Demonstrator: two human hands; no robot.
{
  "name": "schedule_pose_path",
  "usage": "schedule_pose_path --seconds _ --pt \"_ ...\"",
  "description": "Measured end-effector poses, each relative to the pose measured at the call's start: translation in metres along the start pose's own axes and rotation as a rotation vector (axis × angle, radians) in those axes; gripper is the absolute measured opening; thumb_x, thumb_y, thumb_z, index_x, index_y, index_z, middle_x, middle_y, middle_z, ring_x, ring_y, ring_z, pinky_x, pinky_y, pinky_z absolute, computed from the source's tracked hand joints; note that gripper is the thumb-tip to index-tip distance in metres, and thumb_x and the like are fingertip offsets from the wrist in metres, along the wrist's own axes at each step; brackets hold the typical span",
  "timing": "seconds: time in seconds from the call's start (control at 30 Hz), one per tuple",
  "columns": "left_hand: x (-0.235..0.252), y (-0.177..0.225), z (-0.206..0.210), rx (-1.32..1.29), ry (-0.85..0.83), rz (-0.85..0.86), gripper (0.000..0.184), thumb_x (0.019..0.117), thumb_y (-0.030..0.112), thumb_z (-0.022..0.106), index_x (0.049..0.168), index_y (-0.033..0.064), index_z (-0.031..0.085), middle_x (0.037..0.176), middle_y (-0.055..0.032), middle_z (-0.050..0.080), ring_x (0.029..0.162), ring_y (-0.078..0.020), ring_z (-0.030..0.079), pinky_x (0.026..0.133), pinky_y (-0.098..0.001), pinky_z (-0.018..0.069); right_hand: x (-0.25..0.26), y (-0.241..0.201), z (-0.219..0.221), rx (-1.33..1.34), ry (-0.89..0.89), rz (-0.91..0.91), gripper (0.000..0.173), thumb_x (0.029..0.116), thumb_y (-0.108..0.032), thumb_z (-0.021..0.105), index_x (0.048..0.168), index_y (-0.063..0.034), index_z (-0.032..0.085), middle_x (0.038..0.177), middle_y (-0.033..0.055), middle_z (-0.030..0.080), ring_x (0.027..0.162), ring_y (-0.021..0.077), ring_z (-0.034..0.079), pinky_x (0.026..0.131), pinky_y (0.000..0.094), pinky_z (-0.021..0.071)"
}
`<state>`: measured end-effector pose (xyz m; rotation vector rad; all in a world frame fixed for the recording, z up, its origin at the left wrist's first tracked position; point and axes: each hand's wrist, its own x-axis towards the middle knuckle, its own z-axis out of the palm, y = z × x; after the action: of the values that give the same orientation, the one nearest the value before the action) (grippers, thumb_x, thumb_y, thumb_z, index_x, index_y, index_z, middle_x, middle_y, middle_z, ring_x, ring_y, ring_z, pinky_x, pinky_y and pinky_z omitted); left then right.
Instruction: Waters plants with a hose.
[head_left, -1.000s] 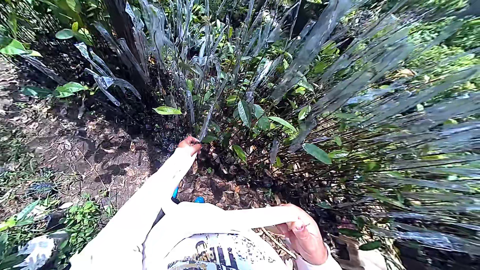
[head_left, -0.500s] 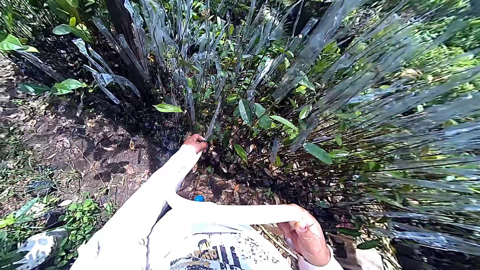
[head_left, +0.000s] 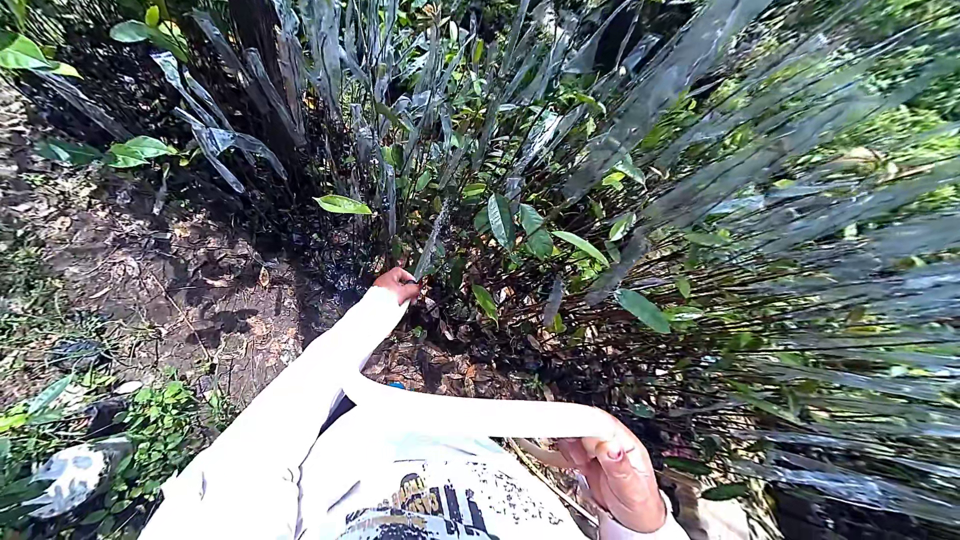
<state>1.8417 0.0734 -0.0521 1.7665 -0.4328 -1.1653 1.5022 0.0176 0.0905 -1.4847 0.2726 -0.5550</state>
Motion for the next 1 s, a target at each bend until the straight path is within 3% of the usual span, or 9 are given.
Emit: schedule_pose_path --seconds 0.27,0.43,0.67,0.83,1.0 --pt "-0.027 0.004 -0.009 0.031 0.039 -0.169 0.034 0.0999 0.011 0.065 0.13 -0.0012 0.055 0.087 -0.0108 0.065 0.063 -0.0111 0.058 0.061 -0.0267 0.0506 -0.002 0.009 0.01 0.02 -0.018 0.037 0.031 0.1029 -0.048 0.054 0.109 -0.0241 0.072 0.081 -0.0168 0.067 0.066 -0.0104 0.056 0.059 0.0074 0.0446" --pt "-0.04 -0.029 -0.016 -0.057 0.047 -0.137 0.033 0.0988 0.008 0.065 0.128 -0.0029 0.054 0.08 -0.0073 0.064 0.058 -0.0075 0.057 0.055 -0.0224 0.0492 -0.001 0.016 0.015 0.075 -0.074 0.048 0.029 0.1042 -0.045 0.053 0.108 -0.0223 0.07 0.083 -0.0161 0.066 0.069 -0.0102 0.056 0.062 0.0078 0.0452" --pt "-0.068 -0.056 -0.026 -0.061 0.054 -0.26 0.029 0.1005 0.006 0.061 0.125 -0.0069 0.053 0.079 -0.0059 0.063 0.058 -0.007 0.058 0.057 -0.0222 0.0502 -0.002 0.021 0.028 0.079 -0.126 0.092 0.027 0.1043 -0.044 0.055 0.108 -0.0211 0.069 0.083 -0.0171 0.066 0.071 -0.012 0.056 0.064 0.0066 0.0455" --pt "-0.096 -0.102 -0.033 -0.138 0.123 -0.305 0.028 0.0989 0.008 0.063 0.122 -0.0055 0.053 0.076 -0.0039 0.064 0.054 -0.0062 0.058 0.052 -0.0218 0.0502 -0.006 0.029 0.039 0.057 -0.198 0.127 0.031 0.1043 -0.045 0.055 0.104 -0.017 0.067 0.076 -0.0155 0.061 0.07 -0.0119 0.054 0.065 0.0078 0.0452" --pt "-0.117 -0.122 -0.026 -0.196 0.086 -0.396 0.027 0.1012 0.007 0.059 0.124 -0.0053 0.051 0.071 -0.0031 0.063 0.05 -0.0062 0.056 0.049 -0.021 0.0483 -0.004 0.033 0.042 0.025 -0.21 0.137 0.035 0.1045 -0.047 0.054 0.1 -0.0149 0.066 0.074 -0.0143 0.06 0.068 -0.0111 0.053 0.064 0.0088 0.0445"
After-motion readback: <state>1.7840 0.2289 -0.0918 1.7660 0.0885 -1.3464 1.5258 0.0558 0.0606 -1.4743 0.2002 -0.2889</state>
